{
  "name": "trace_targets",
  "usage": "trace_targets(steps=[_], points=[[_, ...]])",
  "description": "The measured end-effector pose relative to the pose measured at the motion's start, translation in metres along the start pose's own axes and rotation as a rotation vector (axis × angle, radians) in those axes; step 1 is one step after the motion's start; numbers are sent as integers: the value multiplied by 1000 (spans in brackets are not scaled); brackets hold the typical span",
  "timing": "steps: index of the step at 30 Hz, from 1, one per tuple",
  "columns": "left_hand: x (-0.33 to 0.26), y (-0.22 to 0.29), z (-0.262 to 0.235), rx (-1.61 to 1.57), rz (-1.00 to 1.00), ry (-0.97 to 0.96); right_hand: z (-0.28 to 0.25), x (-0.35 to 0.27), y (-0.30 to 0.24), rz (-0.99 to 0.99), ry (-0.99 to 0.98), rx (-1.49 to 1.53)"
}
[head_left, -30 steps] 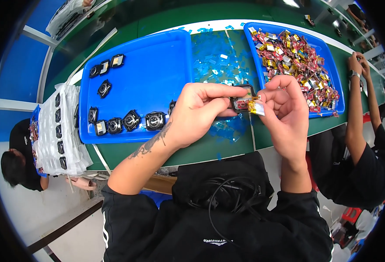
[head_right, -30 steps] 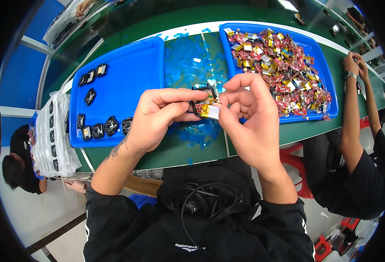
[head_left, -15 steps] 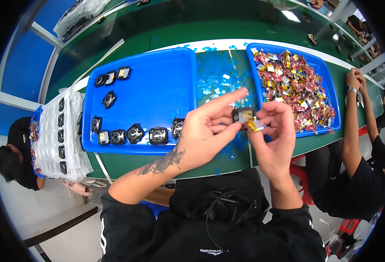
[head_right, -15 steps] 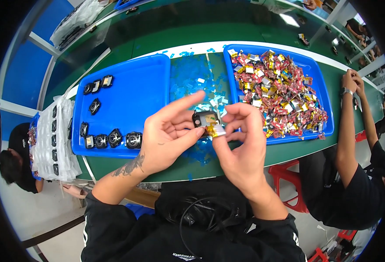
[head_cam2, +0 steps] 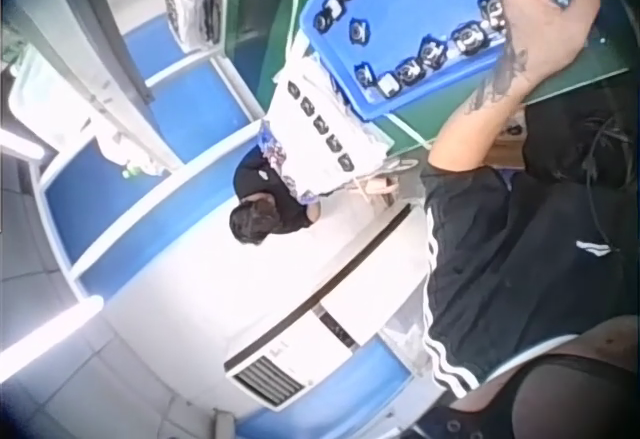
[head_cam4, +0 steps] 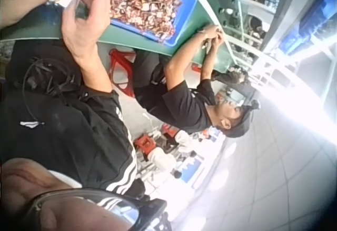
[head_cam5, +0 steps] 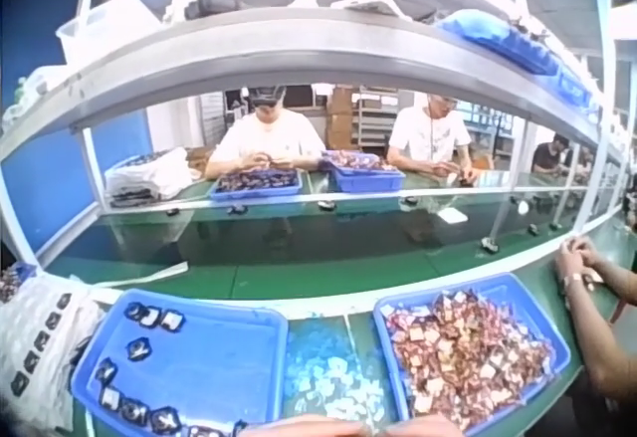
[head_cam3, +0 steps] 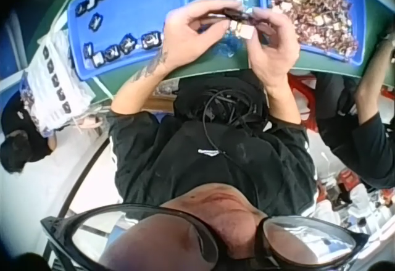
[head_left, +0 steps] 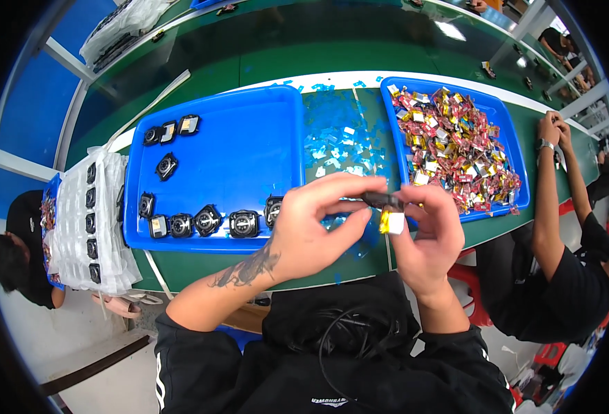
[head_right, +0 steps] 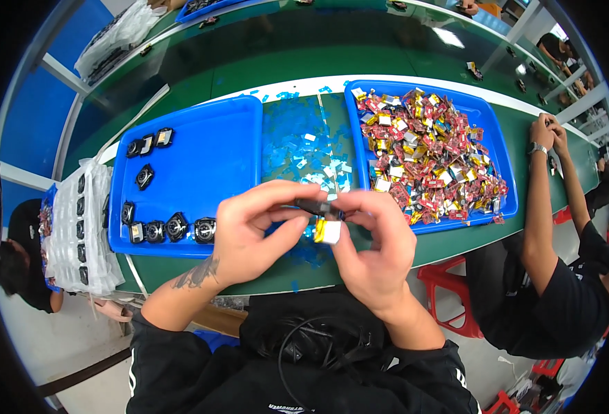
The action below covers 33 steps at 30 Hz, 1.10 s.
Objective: Assembling small electronic components by attaching wiring parts and sorting them into trays.
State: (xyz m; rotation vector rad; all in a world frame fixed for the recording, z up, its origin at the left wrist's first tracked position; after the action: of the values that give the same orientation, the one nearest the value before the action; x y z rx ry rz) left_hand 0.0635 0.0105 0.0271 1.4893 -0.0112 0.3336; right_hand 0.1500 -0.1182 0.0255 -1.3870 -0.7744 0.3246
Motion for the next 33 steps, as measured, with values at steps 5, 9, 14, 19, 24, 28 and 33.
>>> trace_targets(steps=[5, 9, 14, 19, 24, 28, 33], points=[[-14, 52, 9, 822, 618, -95, 8, -15, -59, -659, -141, -620], [-22, 61, 19, 916, 702, -171, 4, -25, -62, -763, -193, -619], [-21, 58, 20, 956, 725, -175, 1, -27, -61, -817, -244, -645], [-25, 62, 26, 976, 748, -229, 4, -33, -66, -911, -294, -658], [-40, 62, 33, 972, 857, -225, 4, -43, -77, -1072, -400, -703], [-45, 62, 29, 965, 956, -201, 18, -34, -81, -1076, -531, -695], [-5, 41, 8, 817, 518, -152, 1, 36, -49, -314, -431, -516]])
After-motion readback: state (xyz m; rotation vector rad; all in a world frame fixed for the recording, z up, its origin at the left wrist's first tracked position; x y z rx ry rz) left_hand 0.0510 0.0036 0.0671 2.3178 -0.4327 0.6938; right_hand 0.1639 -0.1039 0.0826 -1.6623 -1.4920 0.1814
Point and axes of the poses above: each hand's wrist, its own x-axis towards the middle knuckle, its own z-axis out of the palm, y = z × x, the point moved 8 cm from there along x, towards the middle knuckle, and after that the axes turned 8 degrees about -y, right-handed, at the moved point
